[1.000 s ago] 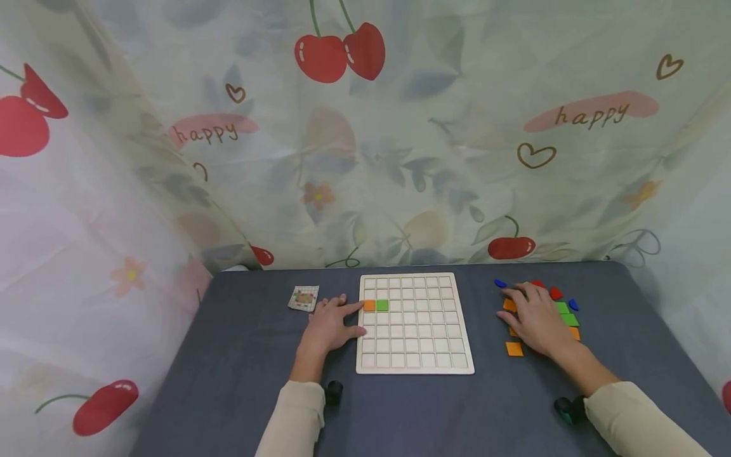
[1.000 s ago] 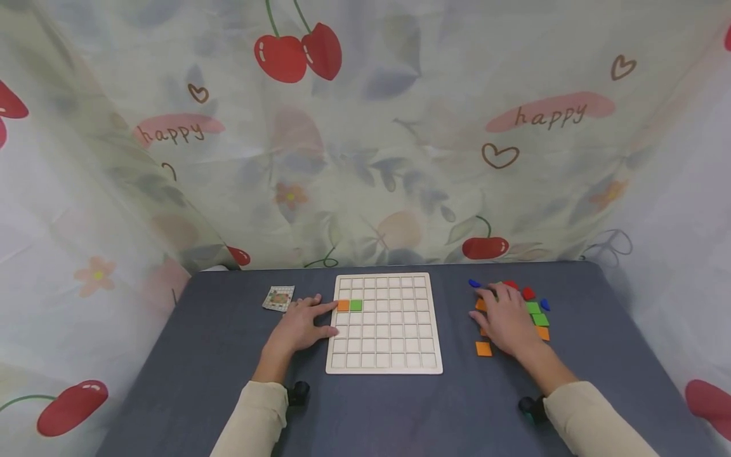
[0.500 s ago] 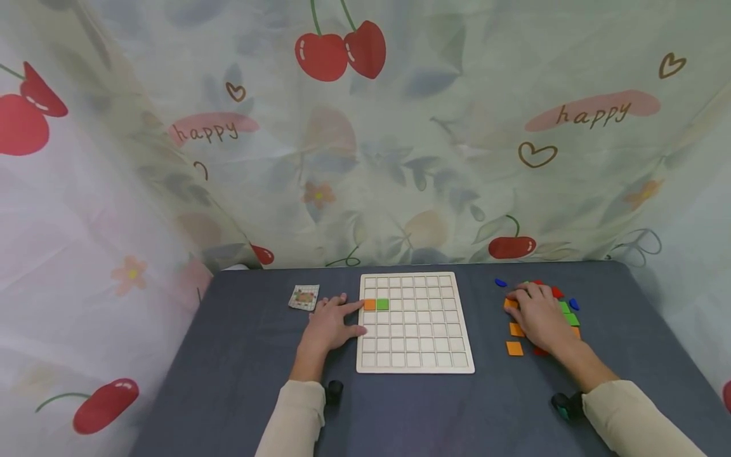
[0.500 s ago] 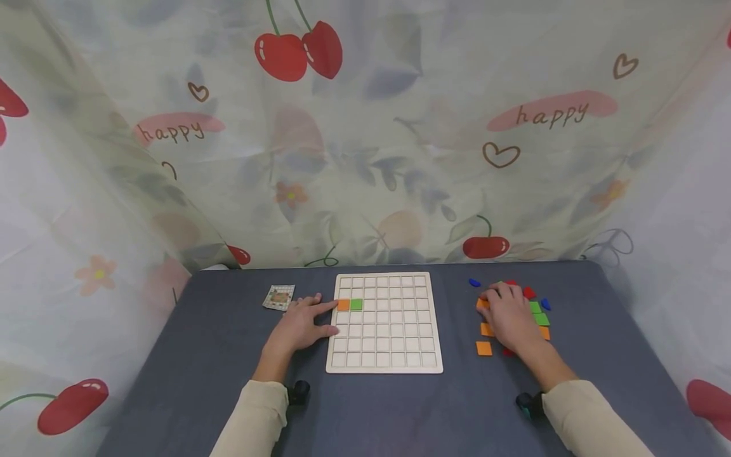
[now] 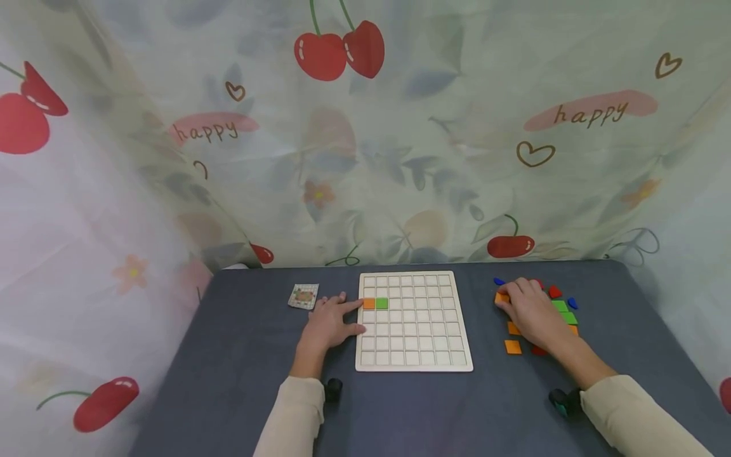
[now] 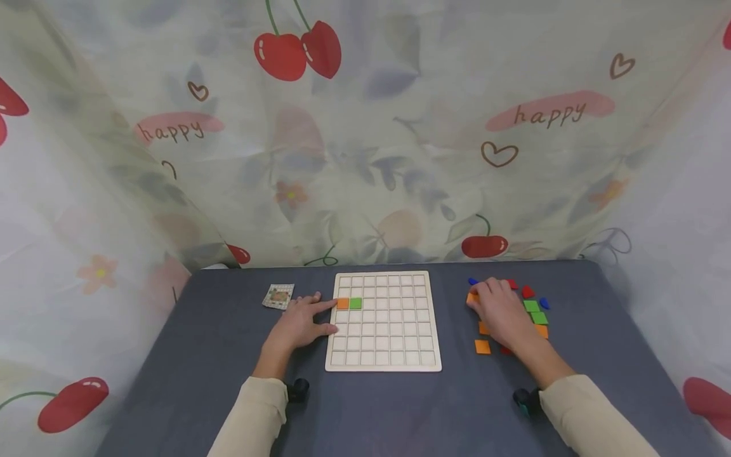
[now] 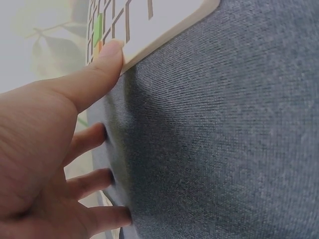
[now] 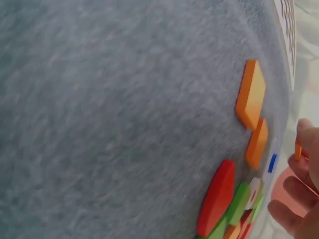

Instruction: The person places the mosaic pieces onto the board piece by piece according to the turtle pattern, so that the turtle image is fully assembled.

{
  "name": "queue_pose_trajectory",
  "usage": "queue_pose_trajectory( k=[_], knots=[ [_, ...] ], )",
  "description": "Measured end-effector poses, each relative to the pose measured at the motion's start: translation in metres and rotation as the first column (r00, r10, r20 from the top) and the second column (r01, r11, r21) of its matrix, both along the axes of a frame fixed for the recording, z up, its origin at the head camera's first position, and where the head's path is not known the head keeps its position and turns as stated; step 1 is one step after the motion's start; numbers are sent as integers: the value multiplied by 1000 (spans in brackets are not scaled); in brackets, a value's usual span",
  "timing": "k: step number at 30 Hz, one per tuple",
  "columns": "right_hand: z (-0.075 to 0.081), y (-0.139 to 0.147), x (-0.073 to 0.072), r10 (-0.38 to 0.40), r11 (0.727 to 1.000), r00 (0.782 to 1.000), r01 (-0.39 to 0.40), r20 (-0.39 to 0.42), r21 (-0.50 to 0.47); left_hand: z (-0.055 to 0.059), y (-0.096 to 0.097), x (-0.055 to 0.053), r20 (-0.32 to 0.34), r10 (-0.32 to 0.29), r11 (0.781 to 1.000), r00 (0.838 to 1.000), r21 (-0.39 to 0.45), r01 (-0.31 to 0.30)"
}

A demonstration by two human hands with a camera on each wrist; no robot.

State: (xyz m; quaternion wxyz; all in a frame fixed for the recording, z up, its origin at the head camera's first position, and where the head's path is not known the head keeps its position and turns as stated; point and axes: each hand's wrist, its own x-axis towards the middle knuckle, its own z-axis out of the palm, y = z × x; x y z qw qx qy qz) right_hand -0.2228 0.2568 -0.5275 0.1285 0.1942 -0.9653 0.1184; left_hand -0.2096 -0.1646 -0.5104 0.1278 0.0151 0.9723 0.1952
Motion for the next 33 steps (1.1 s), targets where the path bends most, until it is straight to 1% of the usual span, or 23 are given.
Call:
queue_pose_trajectory(
  k=[6, 10, 17, 25, 33],
  knots=[
    [8, -15, -2, 9, 1000, 998, -11, 60, 23, 2, 0, 0, 9, 7, 1000, 1000, 12, -7],
    [11, -31, -4, 25, 999, 996, -27, 80, 19, 0, 0, 0, 9, 9, 1000, 1000, 8, -9],
    [14, -62, -6, 36, 999, 996, -37, 79, 1, 2, -1, -1, 11, 16, 1000, 1000, 14, -16],
    [14, -89, -6, 92, 996, 992, -92, 81, 0, 2, 0, -1, 6, 21, 999, 1000, 24, -21],
    [14, -119, -4, 185, 983, 982, -183, 49, -31, -1, 0, -1, -2, 19, 1000, 1000, 18, -19]
  ],
)
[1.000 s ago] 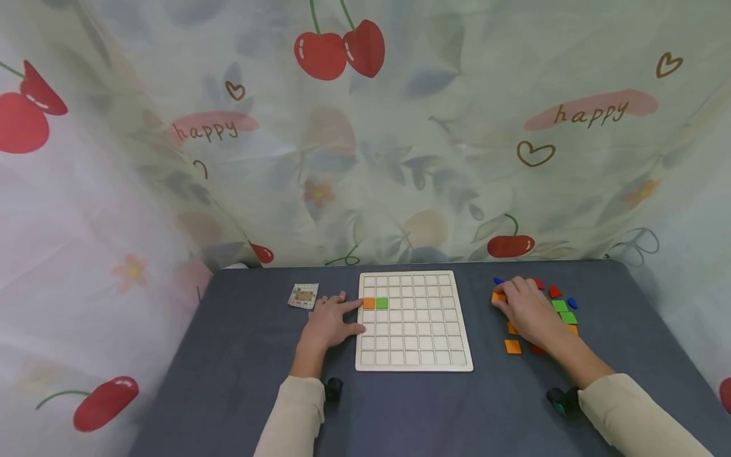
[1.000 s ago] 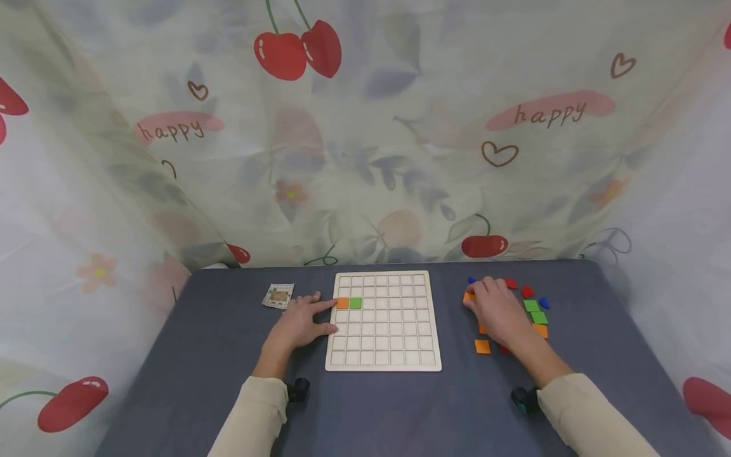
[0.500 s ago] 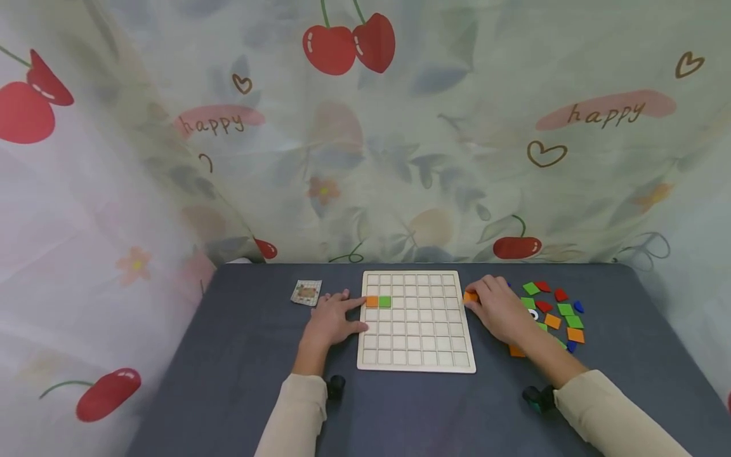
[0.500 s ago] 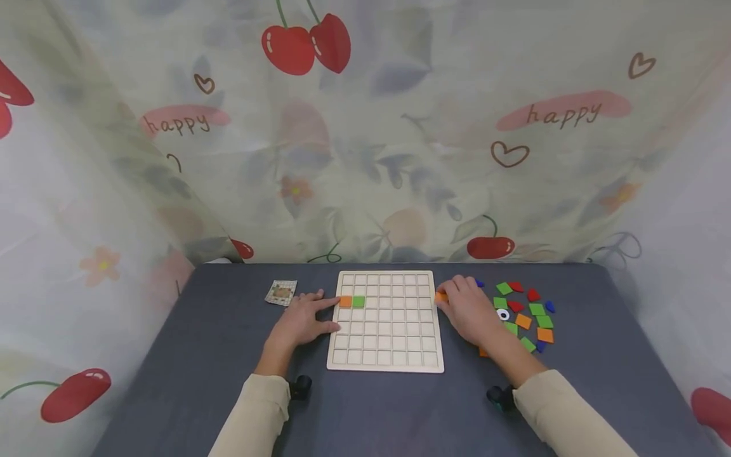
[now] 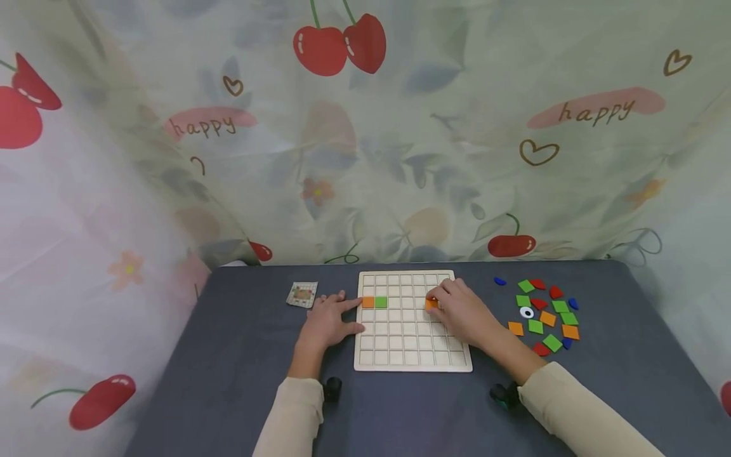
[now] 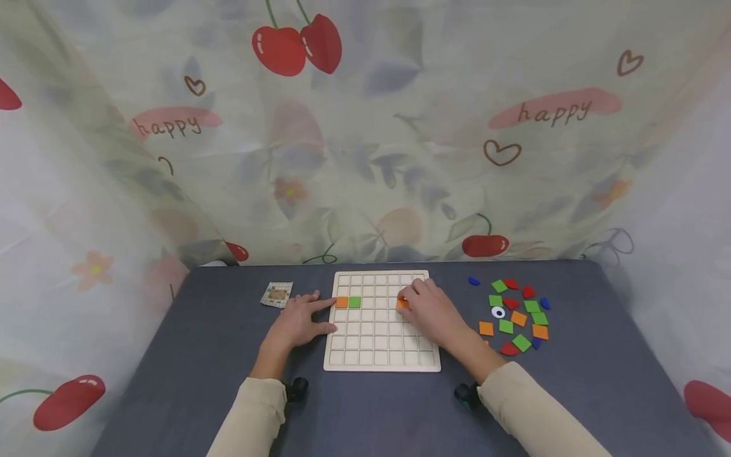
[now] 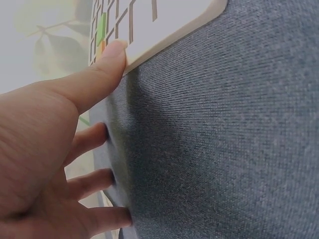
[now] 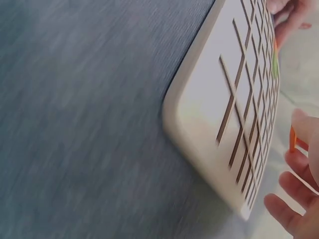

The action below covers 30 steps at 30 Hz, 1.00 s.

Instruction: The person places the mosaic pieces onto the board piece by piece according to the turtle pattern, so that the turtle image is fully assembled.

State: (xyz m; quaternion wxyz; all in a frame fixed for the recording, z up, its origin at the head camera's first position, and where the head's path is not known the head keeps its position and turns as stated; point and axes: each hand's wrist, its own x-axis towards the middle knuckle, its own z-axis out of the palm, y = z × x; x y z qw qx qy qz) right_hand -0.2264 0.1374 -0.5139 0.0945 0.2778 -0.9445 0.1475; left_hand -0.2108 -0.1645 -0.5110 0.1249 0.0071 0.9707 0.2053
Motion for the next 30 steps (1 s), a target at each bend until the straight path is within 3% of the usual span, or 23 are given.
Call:
queue_pose_trajectory(
  k=[30],
  knots=[
    [-1, -82, -3, 77, 995, 992, -71, 103, -63, 5, -1, 0, 3, -21, 1000, 1000, -17, 21]
  ],
)
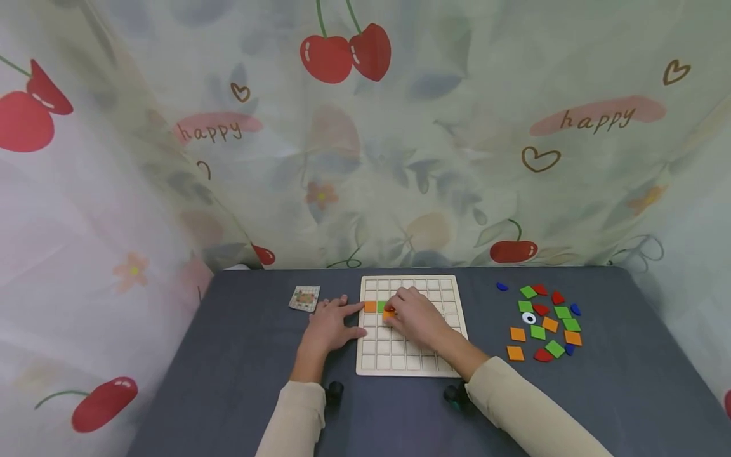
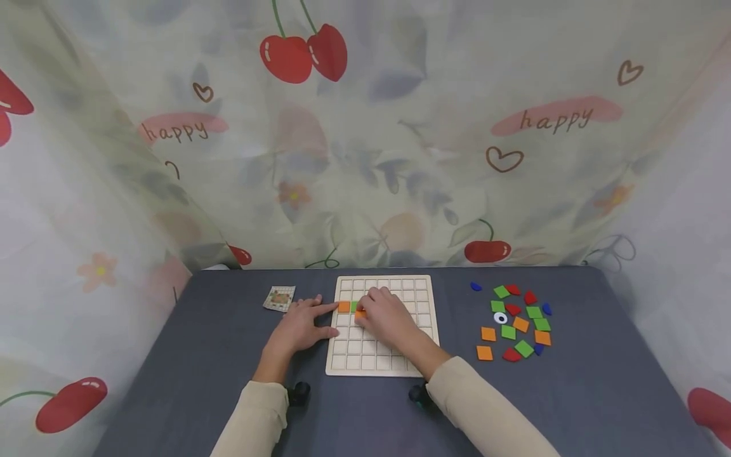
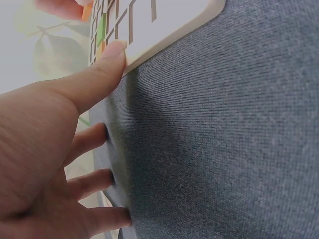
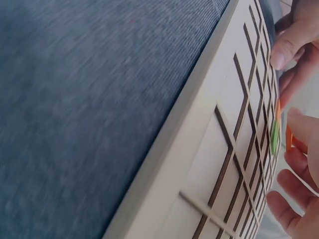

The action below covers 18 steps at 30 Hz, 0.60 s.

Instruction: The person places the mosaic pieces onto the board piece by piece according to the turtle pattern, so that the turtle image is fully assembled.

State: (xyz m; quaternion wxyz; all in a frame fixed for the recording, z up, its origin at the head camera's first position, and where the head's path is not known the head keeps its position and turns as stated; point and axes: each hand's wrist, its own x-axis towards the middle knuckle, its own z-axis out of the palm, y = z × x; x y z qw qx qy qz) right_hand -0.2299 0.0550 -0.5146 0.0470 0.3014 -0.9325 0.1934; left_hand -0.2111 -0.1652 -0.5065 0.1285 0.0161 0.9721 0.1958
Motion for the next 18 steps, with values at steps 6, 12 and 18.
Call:
queue_pose_trajectory(
  k=[6, 12, 18],
  knots=[
    [-5, -8, 1, 2, 1000, 1000, -2, -15, 2, -2, -1, 1, -12, -4, 1000, 1000, -7, 4],
    [-9, -11, 2, -3, 1000, 1000, 3, 9, 15, -3, -2, 1, -6, -7, 1000, 1000, -9, 7],
    [-14, -14, 1, -15, 1000, 1000, 15, 8, 18, -3, -2, 1, -7, 0, 1000, 1000, -11, 0]
  ],
)
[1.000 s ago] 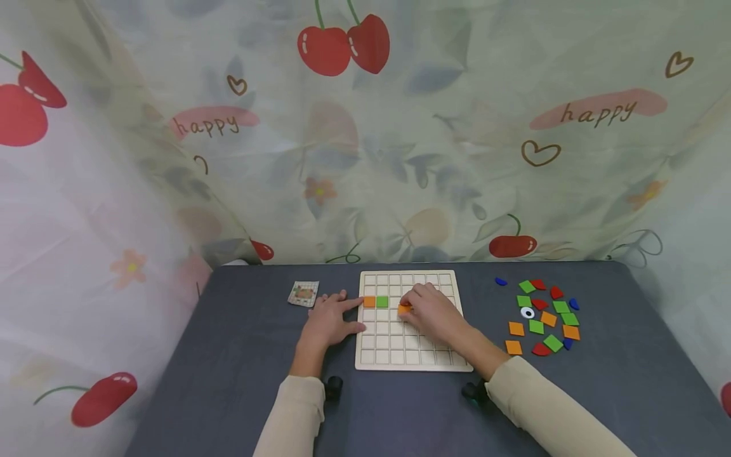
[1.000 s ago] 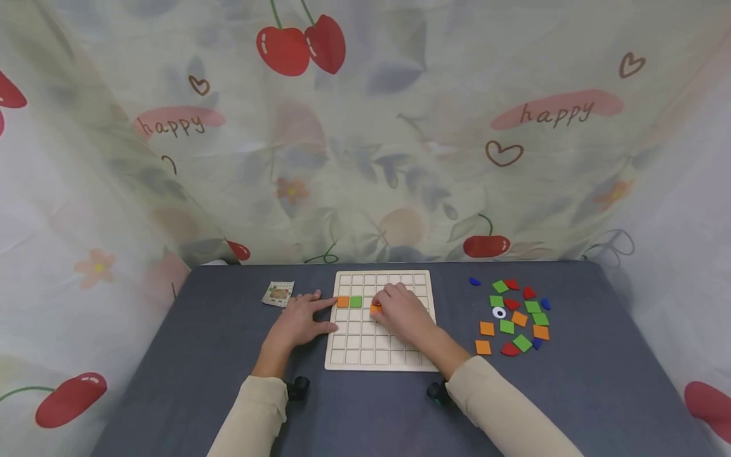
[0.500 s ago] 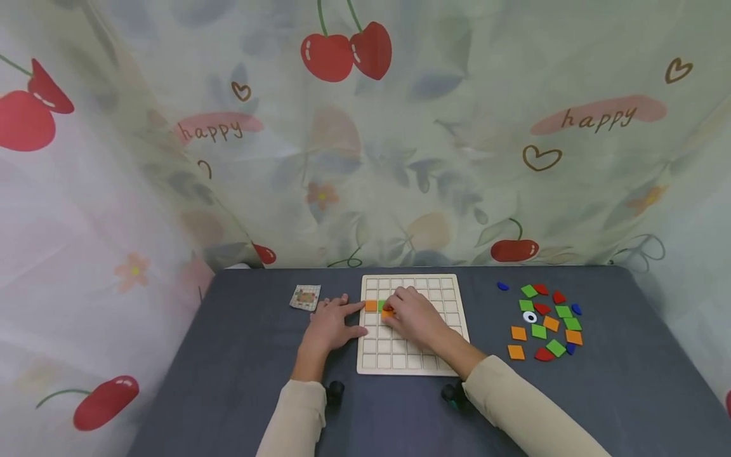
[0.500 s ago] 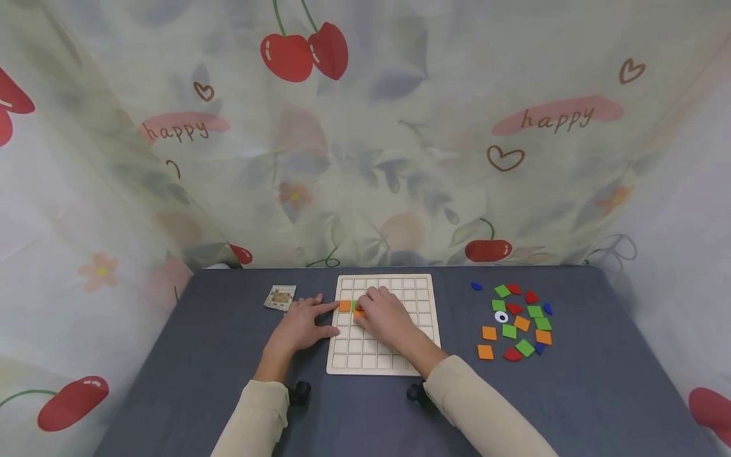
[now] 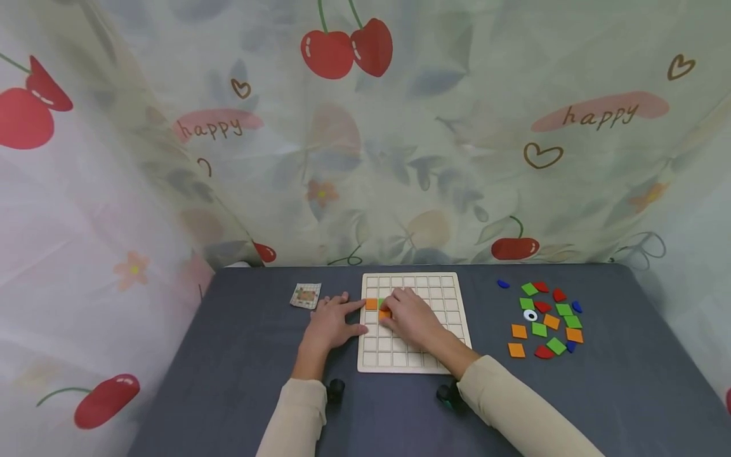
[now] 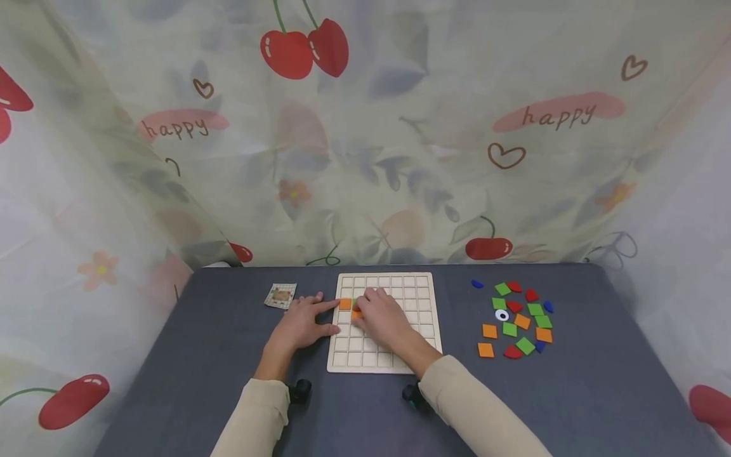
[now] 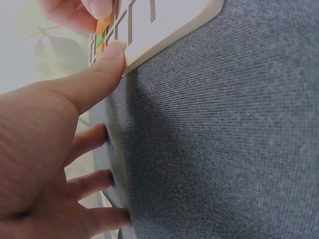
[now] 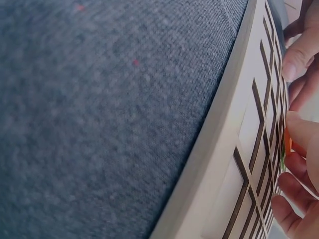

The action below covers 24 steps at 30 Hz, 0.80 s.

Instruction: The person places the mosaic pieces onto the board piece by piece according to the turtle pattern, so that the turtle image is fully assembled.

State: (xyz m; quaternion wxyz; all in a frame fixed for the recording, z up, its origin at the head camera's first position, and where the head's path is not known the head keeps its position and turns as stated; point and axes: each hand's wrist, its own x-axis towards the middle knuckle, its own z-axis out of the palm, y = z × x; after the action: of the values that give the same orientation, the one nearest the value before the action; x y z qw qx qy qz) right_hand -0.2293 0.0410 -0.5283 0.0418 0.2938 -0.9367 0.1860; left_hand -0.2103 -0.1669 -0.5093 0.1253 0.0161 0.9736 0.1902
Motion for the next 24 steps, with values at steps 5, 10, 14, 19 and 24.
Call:
queue_pose_trajectory(
  k=[5, 10, 14, 19, 24],
  knots=[
    [1, 1, 0, -6, 1000, 1000, 6, 3, -2, -1, 1, 0, -3, -1, 1000, 1000, 2, 1],
    [1, 1, 0, -5, 1000, 1000, 5, -5, -12, -1, 1, 0, -8, 1, 1000, 1000, 2, -1],
    [0, 1, 0, -7, 1000, 1000, 7, -17, -25, 0, 1, 0, -3, 3, 1000, 1000, 7, -3],
    [2, 3, 2, -7, 1000, 997, 8, -79, 14, 1, 2, 0, 0, 2, 1000, 1000, 16, -2],
    [6, 5, 5, 3, 997, 994, 6, -113, 82, 0, 2, 0, -1, 6, 1000, 1000, 5, -6]
  ],
)
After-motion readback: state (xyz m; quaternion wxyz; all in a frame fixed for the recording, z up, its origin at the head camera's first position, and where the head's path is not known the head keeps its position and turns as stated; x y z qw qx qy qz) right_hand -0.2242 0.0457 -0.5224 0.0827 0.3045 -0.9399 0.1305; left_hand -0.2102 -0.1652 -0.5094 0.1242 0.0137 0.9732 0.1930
